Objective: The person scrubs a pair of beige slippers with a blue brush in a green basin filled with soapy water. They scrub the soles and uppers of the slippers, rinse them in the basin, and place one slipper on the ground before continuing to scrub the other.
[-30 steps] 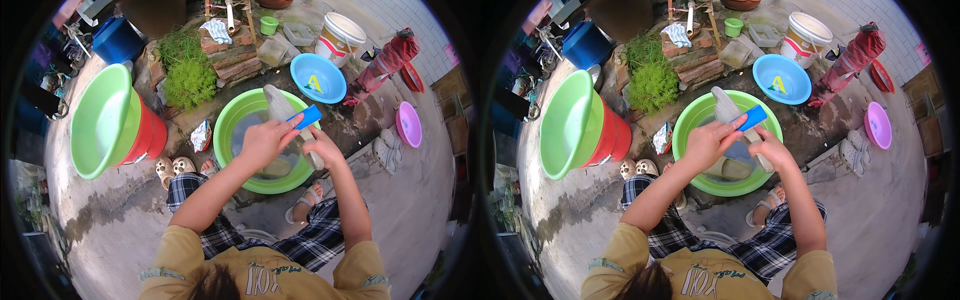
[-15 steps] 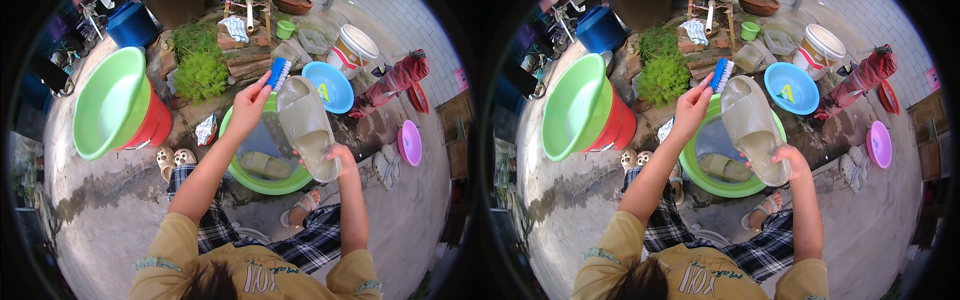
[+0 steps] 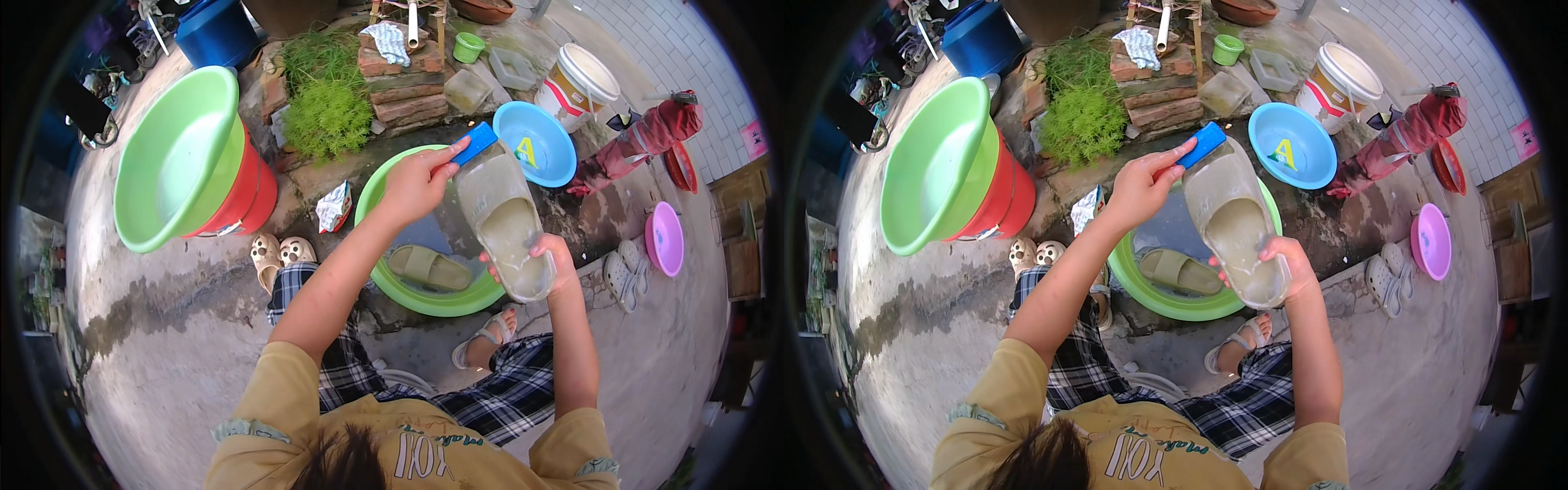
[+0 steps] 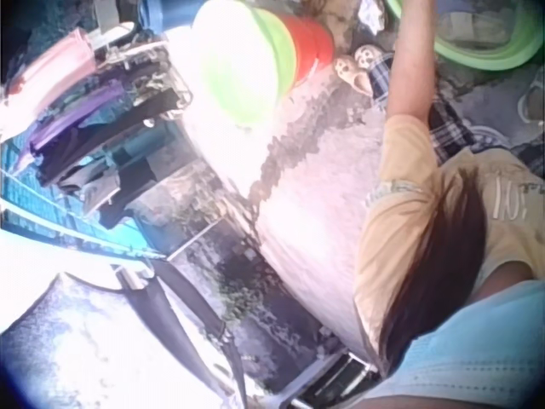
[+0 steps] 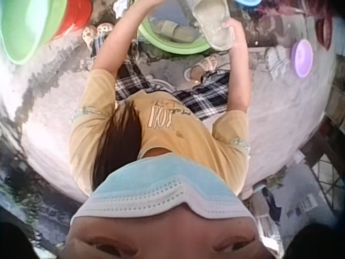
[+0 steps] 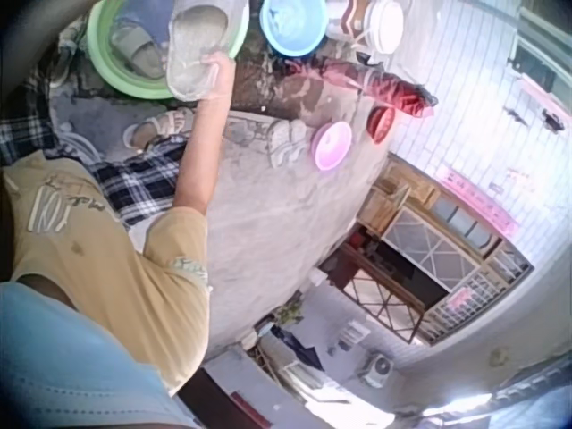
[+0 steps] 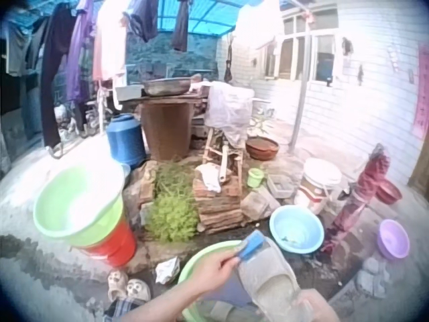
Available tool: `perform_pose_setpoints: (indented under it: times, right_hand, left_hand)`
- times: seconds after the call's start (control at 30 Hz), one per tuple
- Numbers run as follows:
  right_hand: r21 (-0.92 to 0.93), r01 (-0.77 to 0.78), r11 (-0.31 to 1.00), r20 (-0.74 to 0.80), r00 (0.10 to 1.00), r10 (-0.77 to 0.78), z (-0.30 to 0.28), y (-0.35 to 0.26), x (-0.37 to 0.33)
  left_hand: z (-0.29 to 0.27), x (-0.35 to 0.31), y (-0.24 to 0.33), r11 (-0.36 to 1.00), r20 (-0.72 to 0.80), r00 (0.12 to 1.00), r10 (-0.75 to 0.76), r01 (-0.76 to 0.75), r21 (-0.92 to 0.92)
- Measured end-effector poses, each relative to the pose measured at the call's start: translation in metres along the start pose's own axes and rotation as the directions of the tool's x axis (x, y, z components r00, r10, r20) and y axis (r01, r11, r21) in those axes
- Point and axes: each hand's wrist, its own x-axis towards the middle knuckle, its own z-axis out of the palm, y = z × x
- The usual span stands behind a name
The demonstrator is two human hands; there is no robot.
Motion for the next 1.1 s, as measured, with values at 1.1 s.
perform_pose_setpoints:
  times: [1.1]
  right_hand:
    - [-0.28, 0.275, 0.92, -0.465, 0.8, -0.38, 0.021, 0.037, 0.05]
  left_hand:
    - [0.06, -0.021, 0.042, 0.97, 0.035, 0.971, -0.235, 0.237, -0.055]
